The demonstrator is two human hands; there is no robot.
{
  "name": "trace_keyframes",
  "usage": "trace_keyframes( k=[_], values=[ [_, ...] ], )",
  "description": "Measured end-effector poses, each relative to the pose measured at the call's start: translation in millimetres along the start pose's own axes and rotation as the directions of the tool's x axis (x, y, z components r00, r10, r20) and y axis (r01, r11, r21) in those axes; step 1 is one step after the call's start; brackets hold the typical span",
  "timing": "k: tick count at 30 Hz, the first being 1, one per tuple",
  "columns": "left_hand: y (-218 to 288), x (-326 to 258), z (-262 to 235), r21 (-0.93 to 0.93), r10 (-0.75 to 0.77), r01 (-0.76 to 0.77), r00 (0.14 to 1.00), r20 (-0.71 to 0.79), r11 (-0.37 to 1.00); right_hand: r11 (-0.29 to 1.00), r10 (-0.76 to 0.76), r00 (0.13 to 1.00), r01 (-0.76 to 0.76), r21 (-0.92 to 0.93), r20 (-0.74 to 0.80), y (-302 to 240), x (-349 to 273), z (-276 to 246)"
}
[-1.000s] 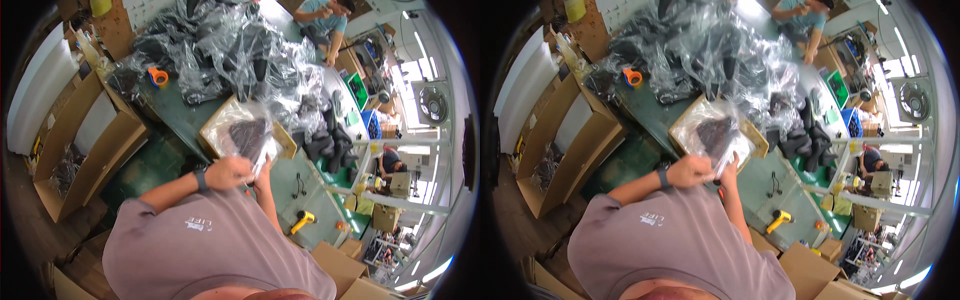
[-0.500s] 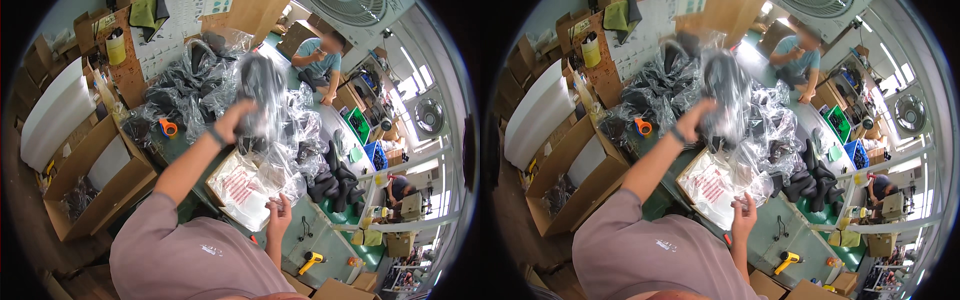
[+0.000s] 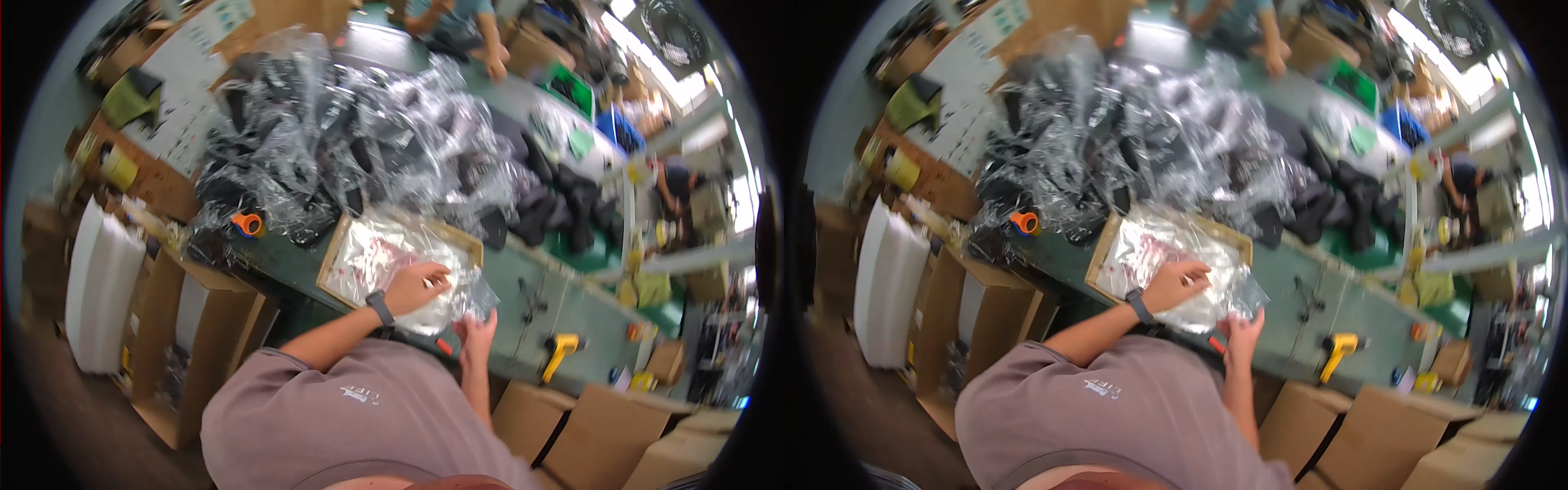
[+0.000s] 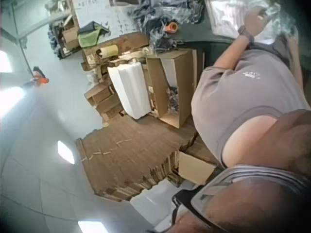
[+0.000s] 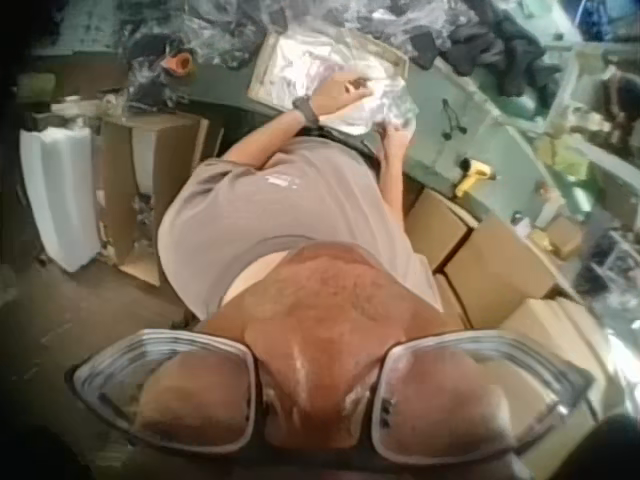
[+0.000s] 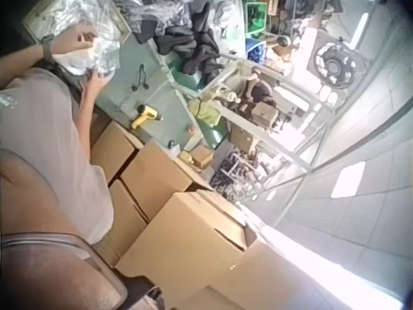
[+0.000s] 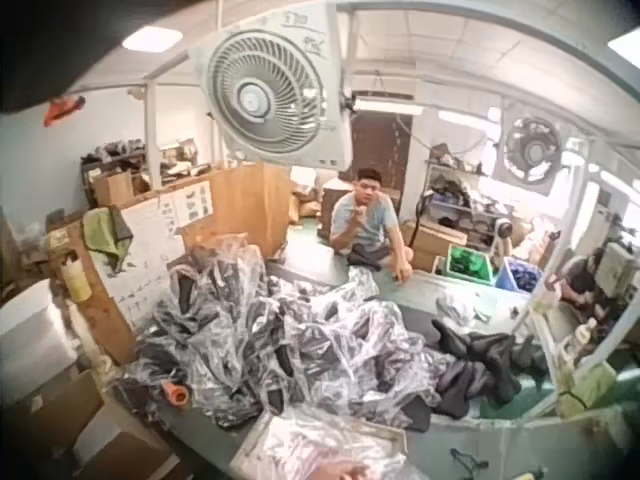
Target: Inspecting bicycle seats and placing them into individual plastic bags at a workstation.
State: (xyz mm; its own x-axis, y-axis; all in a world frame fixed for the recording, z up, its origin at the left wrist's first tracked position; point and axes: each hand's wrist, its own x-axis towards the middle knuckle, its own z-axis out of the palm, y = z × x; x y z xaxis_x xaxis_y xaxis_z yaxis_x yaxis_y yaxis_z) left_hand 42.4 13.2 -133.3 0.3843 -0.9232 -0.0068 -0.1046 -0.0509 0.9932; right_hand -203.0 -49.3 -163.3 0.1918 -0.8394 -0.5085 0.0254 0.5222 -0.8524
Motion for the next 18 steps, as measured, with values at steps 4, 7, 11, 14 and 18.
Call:
trace_keyframes(
  k=[4, 7, 11, 14, 18],
  values=[
    [0, -25, 84, 0.081, -0.055, 0.049, 0.996, 0.070, 0.995, 0.993, 0.047, 0.968, -0.019, -0.114, 0.246, -30, 24, -16],
    [-29, -13, 77, 0.218, -0.058, 0.043, 0.996, 0.066, 0.975, 0.977, 0.006, 0.944, 0.064, -0.202, 0.330, -37, 47, -41],
    [-32, 8, 43, 0.660, 0.056, 0.036, 0.991, -0.118, 0.750, 0.886, -0.165, 0.917, 0.300, -0.354, 0.362, -20, 122, -102],
    [6, 29, 29, 0.731, 0.126, 0.231, 0.909, -0.398, 0.642, 0.936, 0.015, 0.974, 0.066, -0.345, 0.224, -4, 197, -160],
    [64, 33, 61, 0.837, 0.368, 0.239, 0.814, -0.449, 0.492, 0.761, -0.142, 0.984, 0.177, -0.625, 0.107, 21, 334, -222]
  ],
)
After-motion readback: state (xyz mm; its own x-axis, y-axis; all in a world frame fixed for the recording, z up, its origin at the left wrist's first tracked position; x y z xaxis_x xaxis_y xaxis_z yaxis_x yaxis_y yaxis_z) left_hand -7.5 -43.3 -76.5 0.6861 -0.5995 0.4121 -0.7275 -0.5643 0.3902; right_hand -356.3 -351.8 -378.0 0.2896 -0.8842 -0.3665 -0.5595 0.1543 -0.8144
